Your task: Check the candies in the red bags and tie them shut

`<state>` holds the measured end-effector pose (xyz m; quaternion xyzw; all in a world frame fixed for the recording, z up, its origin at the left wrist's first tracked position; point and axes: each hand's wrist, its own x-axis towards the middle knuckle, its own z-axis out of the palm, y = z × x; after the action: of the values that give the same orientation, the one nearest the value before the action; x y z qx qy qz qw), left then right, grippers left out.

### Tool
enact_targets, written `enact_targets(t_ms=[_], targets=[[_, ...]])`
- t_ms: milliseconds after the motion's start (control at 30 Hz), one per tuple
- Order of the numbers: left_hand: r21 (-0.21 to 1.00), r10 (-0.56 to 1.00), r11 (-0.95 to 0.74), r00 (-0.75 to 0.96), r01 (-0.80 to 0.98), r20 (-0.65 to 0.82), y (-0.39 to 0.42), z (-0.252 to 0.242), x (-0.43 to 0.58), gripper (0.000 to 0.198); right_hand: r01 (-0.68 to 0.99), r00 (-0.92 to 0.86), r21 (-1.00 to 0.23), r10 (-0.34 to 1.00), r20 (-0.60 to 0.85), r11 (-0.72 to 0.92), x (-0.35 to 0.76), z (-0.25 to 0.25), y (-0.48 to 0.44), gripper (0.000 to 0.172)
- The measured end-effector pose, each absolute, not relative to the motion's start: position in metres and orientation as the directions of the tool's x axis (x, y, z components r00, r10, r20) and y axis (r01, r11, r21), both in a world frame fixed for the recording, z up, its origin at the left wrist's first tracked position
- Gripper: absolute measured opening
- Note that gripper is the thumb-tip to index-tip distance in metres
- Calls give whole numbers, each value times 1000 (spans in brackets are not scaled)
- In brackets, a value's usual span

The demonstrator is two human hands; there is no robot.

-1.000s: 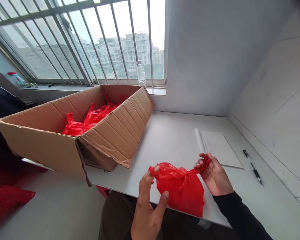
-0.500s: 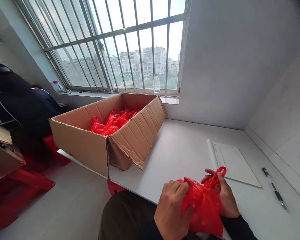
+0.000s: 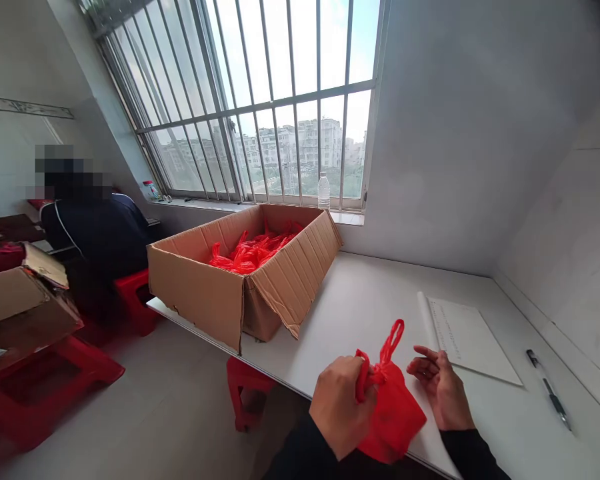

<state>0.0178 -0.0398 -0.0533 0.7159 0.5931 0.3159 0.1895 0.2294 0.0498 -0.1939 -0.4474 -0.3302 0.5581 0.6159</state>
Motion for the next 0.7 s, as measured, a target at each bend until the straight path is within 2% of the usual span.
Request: enact_targets(t_ms=[100,200,367,567,700], targets=[[697,960,-221,26,682,279,-49,-25,0,6,-317,174,-948,982,-78,-19,228,-198,51,62],[730,938,-255,-21,635,346,-55,0,-13,10,-249,173,-968,983,-60,-16,227,-200,52,64],[729,900,-298,-73,616,429,-65,26,-31,19,-155,182,-988,983,-32,-4,222,-195,50,67],[589,839,-290,-95,754,535,-39,55,-73,20,-64,230,-998,973,-4,11,209,-181,38,63],[447,812,-152,-147,881,565,9,66,-111,13,-39,258,-998,965,-53,-44,205,-184,38,67]])
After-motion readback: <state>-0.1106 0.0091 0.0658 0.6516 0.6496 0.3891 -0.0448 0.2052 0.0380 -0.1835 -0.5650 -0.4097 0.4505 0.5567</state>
